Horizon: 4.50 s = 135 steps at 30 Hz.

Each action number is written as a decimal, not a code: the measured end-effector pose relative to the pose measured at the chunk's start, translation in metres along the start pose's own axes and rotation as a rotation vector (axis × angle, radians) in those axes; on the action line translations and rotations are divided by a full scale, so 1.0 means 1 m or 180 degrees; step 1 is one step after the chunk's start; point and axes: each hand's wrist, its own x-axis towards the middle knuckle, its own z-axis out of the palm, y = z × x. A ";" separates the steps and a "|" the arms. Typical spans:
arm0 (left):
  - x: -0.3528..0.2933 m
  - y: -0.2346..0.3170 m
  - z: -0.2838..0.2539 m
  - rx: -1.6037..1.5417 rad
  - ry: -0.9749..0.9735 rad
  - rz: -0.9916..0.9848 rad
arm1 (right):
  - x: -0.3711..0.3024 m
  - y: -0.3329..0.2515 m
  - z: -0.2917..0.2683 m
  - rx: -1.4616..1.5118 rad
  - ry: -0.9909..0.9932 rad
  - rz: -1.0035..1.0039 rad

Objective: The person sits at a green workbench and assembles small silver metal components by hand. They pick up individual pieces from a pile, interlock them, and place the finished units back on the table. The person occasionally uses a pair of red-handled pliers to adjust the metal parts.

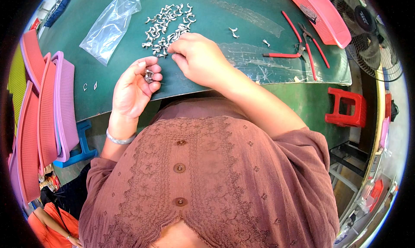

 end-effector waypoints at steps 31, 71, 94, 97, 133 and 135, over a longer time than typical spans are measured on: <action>0.001 -0.008 0.004 0.0169 -0.0007 0.0224 | 0.000 -0.015 0.002 0.0806 -0.0110 -0.0189; 0.004 -0.017 0.005 -0.0116 -0.0174 0.0390 | -0.003 -0.027 0.001 0.0584 0.0278 -0.0256; 0.005 -0.015 -0.001 -0.0461 -0.0414 0.0184 | -0.005 -0.027 0.000 0.0666 0.0257 -0.0093; 0.005 -0.014 -0.002 -0.0556 -0.0475 0.0145 | -0.004 -0.026 0.000 0.0697 0.0290 -0.0147; -0.005 -0.007 0.010 0.0117 -0.0220 -0.0094 | 0.000 -0.018 -0.004 0.1904 -0.0605 0.0642; -0.006 -0.007 0.013 0.0117 -0.0216 -0.0092 | -0.001 -0.019 -0.008 0.2253 -0.0700 0.0942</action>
